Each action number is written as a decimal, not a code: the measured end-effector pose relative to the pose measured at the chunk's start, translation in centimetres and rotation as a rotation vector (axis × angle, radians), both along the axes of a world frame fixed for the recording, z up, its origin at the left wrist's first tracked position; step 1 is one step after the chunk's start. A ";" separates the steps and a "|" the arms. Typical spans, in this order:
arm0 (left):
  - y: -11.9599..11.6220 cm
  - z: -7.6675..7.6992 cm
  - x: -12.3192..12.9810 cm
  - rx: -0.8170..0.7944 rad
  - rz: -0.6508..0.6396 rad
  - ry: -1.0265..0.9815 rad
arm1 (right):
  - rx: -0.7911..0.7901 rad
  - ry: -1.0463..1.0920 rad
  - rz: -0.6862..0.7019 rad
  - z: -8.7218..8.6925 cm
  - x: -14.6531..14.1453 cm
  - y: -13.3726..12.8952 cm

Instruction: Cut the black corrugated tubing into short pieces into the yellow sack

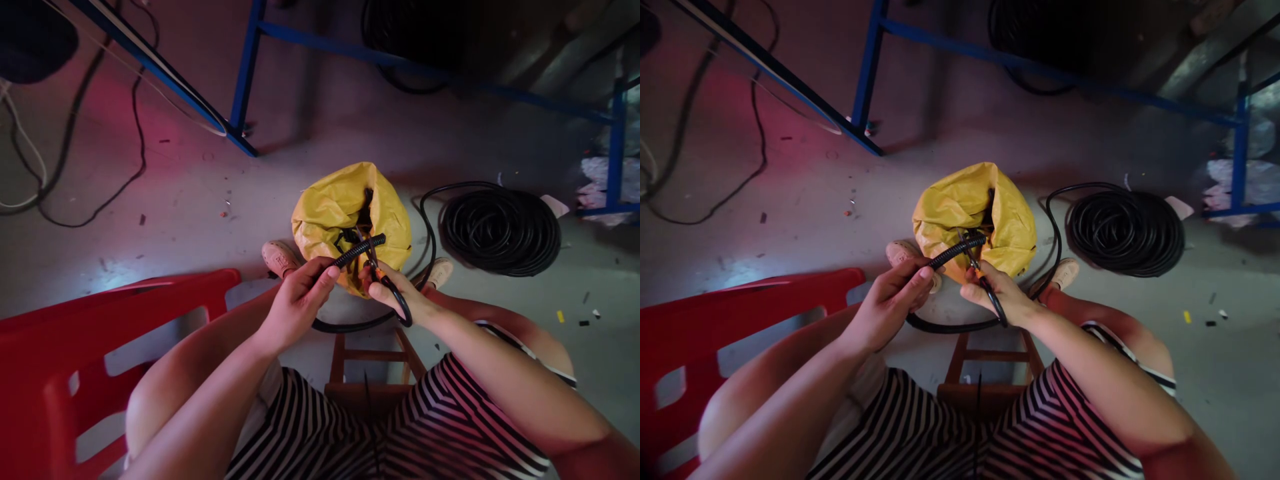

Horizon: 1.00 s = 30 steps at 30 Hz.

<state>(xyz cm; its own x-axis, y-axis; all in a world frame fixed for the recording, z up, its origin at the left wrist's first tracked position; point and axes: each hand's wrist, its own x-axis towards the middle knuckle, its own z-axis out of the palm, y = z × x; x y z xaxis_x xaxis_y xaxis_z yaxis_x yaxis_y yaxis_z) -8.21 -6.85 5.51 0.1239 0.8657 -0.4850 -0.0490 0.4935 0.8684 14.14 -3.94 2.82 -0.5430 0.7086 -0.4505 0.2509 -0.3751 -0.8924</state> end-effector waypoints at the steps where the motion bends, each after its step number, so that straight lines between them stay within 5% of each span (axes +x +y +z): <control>1: 0.0 0.0 0.0 -0.003 -0.002 0.000 | 0.004 -0.009 0.004 0.1 0.0 0.0; 30: 0.2 0.2 0.4 -0.072 0.099 -0.080 | 0.055 -0.127 0.135 1.0 0.5 0.8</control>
<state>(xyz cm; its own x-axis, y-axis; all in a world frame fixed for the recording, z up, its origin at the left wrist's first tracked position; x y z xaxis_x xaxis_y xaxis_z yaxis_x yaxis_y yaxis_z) -7.81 -6.62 5.76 0.0807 0.8389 -0.5382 -0.1679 0.5437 0.8223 14.59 -3.16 3.81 -0.5765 0.6586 -0.4836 0.4073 -0.2815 -0.8688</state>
